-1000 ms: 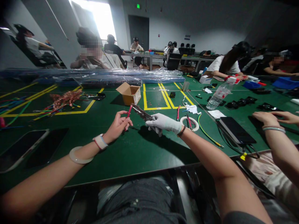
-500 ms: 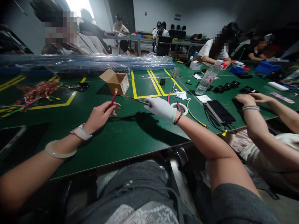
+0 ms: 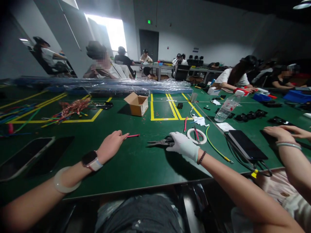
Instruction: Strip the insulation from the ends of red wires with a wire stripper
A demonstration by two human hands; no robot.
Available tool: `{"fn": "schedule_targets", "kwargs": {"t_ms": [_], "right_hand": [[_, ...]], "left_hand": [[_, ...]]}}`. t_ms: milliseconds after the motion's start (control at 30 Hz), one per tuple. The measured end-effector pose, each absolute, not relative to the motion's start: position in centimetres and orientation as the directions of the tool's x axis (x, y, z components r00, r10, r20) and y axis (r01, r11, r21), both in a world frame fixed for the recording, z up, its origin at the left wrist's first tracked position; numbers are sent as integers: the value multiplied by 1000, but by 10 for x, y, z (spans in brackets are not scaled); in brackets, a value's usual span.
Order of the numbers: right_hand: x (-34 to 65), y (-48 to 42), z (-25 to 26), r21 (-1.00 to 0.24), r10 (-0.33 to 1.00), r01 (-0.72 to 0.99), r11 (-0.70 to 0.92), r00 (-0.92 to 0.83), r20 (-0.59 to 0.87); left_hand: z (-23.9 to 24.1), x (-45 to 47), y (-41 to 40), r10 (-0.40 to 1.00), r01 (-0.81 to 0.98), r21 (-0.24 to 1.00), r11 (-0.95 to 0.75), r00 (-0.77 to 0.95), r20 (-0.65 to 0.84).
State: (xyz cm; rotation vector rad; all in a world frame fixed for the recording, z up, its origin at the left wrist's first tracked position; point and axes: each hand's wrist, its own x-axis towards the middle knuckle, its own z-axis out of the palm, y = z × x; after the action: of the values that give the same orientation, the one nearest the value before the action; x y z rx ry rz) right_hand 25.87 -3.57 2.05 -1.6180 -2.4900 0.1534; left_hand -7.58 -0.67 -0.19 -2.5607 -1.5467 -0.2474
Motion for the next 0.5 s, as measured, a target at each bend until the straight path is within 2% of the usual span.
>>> {"fn": "schedule_targets", "kwargs": {"t_ms": [133, 300, 367, 400, 433, 500], "right_hand": [[255, -31, 20, -155, 941, 928, 339, -331, 77], [236, -28, 18, -63, 956, 960, 273, -263, 128], [230, -32, 30, -82, 943, 953, 290, -271, 191], [229, -37, 40, -120, 937, 946, 302, -271, 221], [232, -44, 52, -195, 925, 920, 339, -289, 247], [246, -68, 78, -431, 894, 785, 445, -417, 162]], "left_hand": [[-1, -70, -2, 842, 872, -111, -476, 488, 228], [11, -57, -1, 855, 890, -63, -451, 452, 254], [28, -57, -14, 858, 891, 42, -453, 422, 292], [38, -59, -24, 844, 855, 134, -501, 448, 295], [47, -63, -36, 813, 777, 254, -576, 514, 274], [60, -75, -64, 731, 575, 505, -643, 658, 181]]}}
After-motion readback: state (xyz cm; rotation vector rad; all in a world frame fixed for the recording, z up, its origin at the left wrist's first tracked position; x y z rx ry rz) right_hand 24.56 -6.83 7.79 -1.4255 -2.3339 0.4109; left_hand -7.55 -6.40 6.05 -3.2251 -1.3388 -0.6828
